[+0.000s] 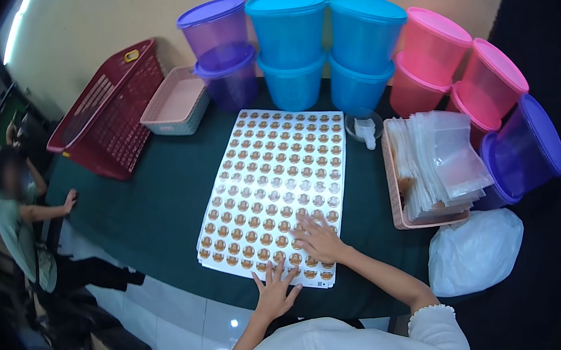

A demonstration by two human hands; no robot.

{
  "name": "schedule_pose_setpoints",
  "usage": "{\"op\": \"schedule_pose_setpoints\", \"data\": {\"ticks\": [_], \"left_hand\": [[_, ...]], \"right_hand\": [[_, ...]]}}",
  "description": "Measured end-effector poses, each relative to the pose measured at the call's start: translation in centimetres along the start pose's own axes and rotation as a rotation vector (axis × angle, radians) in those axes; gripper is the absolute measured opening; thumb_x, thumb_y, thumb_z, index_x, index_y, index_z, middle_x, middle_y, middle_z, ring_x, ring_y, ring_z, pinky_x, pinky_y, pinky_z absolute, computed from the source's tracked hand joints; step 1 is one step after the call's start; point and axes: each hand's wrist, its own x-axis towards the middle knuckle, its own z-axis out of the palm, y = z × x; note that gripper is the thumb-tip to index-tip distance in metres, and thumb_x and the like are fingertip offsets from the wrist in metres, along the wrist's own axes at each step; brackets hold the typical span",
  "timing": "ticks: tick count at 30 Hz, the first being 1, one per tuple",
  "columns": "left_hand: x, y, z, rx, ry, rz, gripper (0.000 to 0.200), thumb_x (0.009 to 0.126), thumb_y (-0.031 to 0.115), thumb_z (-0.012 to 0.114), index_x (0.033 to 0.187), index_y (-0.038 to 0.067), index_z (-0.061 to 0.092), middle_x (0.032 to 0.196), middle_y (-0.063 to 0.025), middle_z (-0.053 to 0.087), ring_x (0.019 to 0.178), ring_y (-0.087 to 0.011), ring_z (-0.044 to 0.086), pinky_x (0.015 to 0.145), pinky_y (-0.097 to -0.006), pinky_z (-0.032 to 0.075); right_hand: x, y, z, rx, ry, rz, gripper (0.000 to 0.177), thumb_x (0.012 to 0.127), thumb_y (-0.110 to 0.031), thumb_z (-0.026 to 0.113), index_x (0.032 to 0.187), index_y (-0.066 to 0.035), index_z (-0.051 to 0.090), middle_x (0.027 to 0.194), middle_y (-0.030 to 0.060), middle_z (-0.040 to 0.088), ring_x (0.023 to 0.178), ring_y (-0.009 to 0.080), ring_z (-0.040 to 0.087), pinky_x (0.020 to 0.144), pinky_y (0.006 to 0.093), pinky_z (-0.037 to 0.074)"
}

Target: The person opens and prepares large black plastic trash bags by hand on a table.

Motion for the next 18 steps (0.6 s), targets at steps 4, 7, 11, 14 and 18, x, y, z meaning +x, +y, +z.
{"op": "schedule_pose_setpoints", "data": {"ticks": [4, 7, 11, 14, 18], "left_hand": [[-1.3, 0.5, -0.1, -0.167, 0.066, -0.060, 0.046, 0.085, 0.038, 0.045, 0.127, 0.020, 0.040, 0.139, -0.0157, 0.020, 0.128, -0.0377, 0.015, 0.095, -0.0648, 0.001], [-2.0, 0.2, 0.0, -0.162, 0.153, -0.182, 0.048, 0.085, 0.037, 0.046, 0.128, 0.018, 0.038, 0.139, -0.0179, 0.018, 0.128, -0.0368, 0.016, 0.097, -0.0619, 0.000], [-3.2, -0.2, 0.2, -0.201, 0.230, -0.303, 0.051, 0.083, 0.036, 0.048, 0.129, 0.015, 0.037, 0.138, -0.0189, 0.019, 0.128, -0.0351, 0.016, 0.096, -0.0618, -0.004], [-4.4, -0.6, 0.0, -0.231, 0.284, -0.262, 0.048, 0.083, 0.032, 0.050, 0.124, 0.009, 0.041, 0.135, -0.0193, 0.024, 0.125, -0.0345, 0.024, 0.098, -0.0592, 0.008], [-6.2, -1.5, -1.0, -0.550, 0.503, -0.174, 0.031, 0.082, 0.019, 0.054, 0.109, 0.003, 0.051, 0.120, -0.0162, 0.044, 0.111, -0.0317, 0.043, 0.096, -0.0412, 0.029]], "right_hand": [[2.2, 0.3, -1.3, 0.649, -0.081, -0.103, 0.041, 0.092, -0.031, 0.026, 0.126, -0.012, 0.040, 0.136, 0.0128, 0.030, 0.122, 0.0311, 0.033, 0.103, 0.0499, 0.011], [4.9, 1.5, -0.8, 0.271, 0.170, 0.152, 0.045, 0.090, -0.031, 0.030, 0.127, -0.006, 0.037, 0.137, 0.0188, 0.024, 0.126, 0.0313, 0.024, 0.102, 0.0537, 0.008], [4.3, -2.6, 2.8, 0.008, 0.124, -0.063, 0.046, 0.088, -0.027, 0.036, 0.125, -0.001, 0.037, 0.135, 0.0243, 0.021, 0.128, 0.0353, 0.018, 0.100, 0.0555, 0.011], [1.8, -6.4, 4.5, 0.325, -0.245, -0.613, 0.042, 0.088, -0.025, 0.036, 0.121, 0.001, 0.041, 0.134, 0.0176, 0.029, 0.125, 0.0359, 0.024, 0.101, 0.0489, 0.018], [3.5, -6.0, 0.8, 0.541, -0.101, -0.209, 0.041, 0.088, -0.026, 0.036, 0.121, -0.002, 0.041, 0.134, 0.0163, 0.030, 0.122, 0.0384, 0.027, 0.101, 0.0449, 0.020]]}}
